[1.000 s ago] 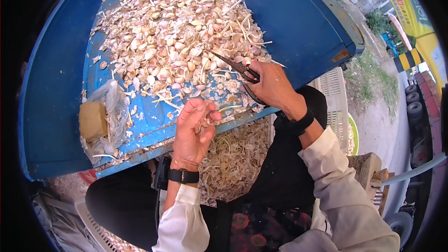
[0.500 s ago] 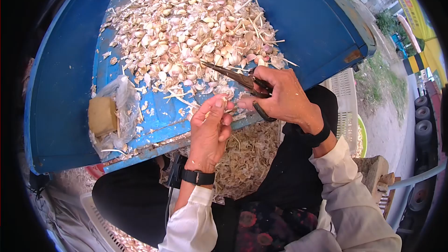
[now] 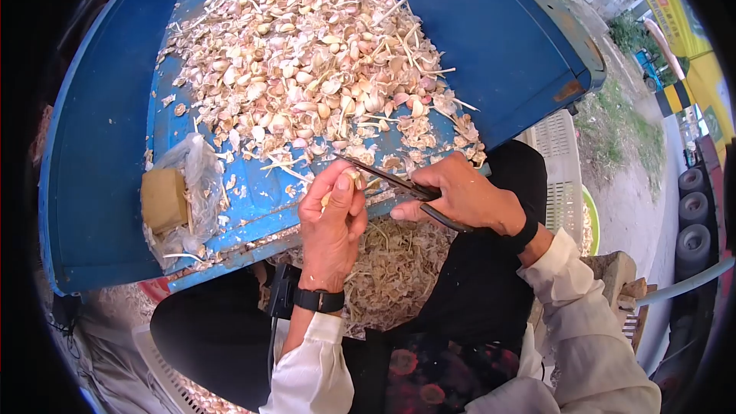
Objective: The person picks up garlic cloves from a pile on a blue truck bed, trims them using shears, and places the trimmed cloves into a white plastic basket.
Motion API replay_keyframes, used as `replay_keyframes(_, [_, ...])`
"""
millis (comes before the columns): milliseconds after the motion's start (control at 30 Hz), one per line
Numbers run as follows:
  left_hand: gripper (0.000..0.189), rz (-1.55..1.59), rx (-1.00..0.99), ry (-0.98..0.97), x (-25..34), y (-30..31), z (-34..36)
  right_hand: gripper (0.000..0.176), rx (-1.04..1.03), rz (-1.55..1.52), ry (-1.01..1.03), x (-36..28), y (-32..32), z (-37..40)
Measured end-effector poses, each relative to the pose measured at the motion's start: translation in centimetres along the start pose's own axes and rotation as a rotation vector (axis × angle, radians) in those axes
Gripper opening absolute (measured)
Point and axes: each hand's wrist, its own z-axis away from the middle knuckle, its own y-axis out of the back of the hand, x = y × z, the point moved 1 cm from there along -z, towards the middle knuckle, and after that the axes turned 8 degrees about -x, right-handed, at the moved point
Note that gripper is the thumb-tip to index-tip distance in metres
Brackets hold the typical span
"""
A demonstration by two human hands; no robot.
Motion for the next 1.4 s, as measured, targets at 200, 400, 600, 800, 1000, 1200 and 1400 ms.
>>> replay_keyframes(200, [0.027,0.22,-0.079,0.07,-0.4,-0.1,-0.4,0.041,0.475,0.008,-0.255,4.1,3.7,-4.2])
replay_keyframes(400, [0.036,0.36,-0.058,0.158,-1.0,1.0,-1.1,0.034,0.505,0.118,-0.39,5.8,3.7,-7.0])
replay_keyframes(600, [0.039,0.362,0.149,0.28,-0.9,-2.8,-2.7,0.033,0.323,-0.42,0.007,3.0,4.0,-5.7])
replay_keyframes(800, [0.029,0.5,0.021,0.245,-1.8,0.7,-2.7,0.04,0.432,0.415,-0.183,7.8,3.9,-9.0])
replay_keyframes(1000, [0.024,0.407,0.106,0.293,-1.2,-1.0,-2.7,0.03,0.409,-0.033,-0.3,2.8,4.2,-5.6])
replay_keyframes(1200, [0.027,0.506,0.168,0.252,-1.0,-1.7,-3.0,0.013,0.35,0.163,-0.092,5.5,4.8,-8.1])
replay_keyframes(1400, [0.028,0.621,0.033,0.263,-2.2,0.7,-2.8,0.016,0.301,0.323,-0.045,6.7,3.7,-9.1])
